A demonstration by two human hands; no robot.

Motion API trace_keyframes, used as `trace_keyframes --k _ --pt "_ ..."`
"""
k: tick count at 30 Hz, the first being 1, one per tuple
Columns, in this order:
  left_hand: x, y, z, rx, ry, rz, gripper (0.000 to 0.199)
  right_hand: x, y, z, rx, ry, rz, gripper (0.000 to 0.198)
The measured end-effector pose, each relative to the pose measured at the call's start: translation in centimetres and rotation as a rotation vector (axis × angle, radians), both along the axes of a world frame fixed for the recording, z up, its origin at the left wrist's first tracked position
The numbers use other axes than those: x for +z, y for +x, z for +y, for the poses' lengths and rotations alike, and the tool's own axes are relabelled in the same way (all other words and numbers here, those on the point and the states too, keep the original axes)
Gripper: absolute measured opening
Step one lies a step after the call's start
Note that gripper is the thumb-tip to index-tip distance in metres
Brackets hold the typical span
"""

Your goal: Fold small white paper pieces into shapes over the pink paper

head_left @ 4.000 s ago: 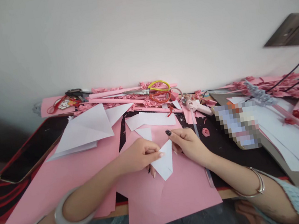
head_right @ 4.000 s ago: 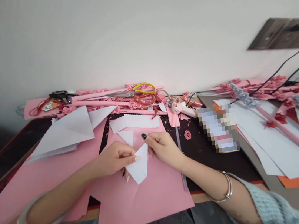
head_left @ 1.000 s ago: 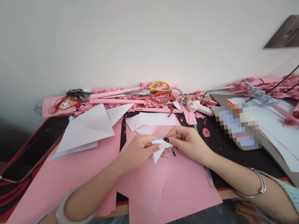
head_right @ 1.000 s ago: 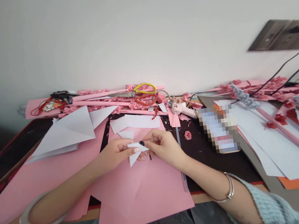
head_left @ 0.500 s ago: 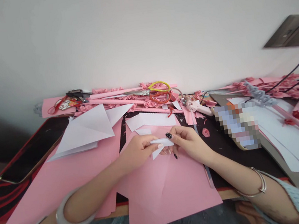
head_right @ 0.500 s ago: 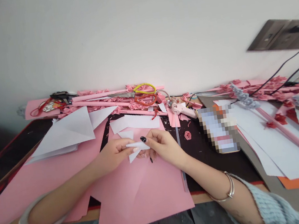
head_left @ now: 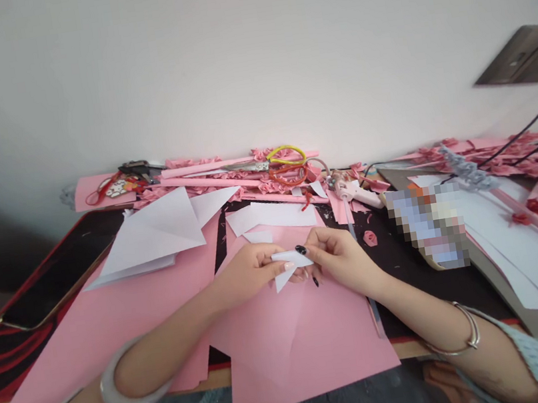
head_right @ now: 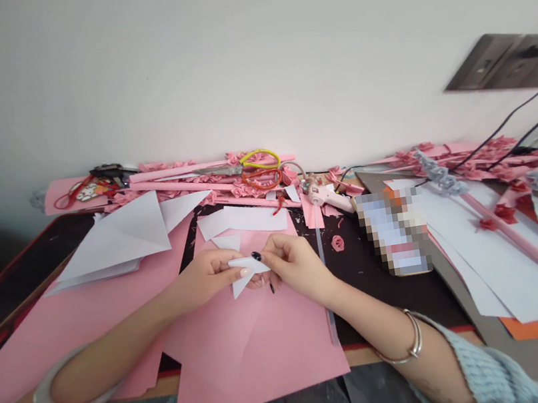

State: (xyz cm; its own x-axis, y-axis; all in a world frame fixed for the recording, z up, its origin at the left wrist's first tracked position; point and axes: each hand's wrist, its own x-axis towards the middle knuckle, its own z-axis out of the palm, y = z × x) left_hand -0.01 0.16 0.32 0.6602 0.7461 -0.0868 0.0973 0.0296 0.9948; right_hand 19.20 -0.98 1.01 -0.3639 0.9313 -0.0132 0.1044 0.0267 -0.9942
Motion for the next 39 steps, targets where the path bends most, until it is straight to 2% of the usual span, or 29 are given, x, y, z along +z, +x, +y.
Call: trace_keyframes --k 5,10,14,20,27,32,39 --pt "0.17 0.06 -0.07 -0.011 0.06 0.009 0.019 -0.06 -0.01 -0.23 -0.043 0.08 -0.088 0.025" --pt "-0.03 -0.11 0.08 0.067 0.167 0.144 0.027 0.1 -0.03 -0.54 -0.058 0.165 -0.168 0.023" --pt "-0.09 -0.22 0.18 0.058 0.263 0.241 0.03 0.05 0.11 -0.57 -0.043 0.224 -0.219 0.022" --pt "0.15 -0.33 0.19 0.04 0.276 0.21 0.023 -0.04 0.31 -0.24 -0.002 0.212 -0.213 0.016" --pt "0.16 -0.25 -0.02 0.024 0.309 0.256 0.022 0.05 0.25 -0.14 0.118 0.18 -0.206 0.012" --pt "0.2 -0.22 -0.17 0.089 0.282 0.259 0.017 0.17 0.47 -0.24 0.135 0.249 -0.254 0.014" --pt "0.52 -0.45 -0.13 0.163 0.424 0.295 0.02 0.22 0.48 -0.23 0.132 0.381 -0.34 0.012"
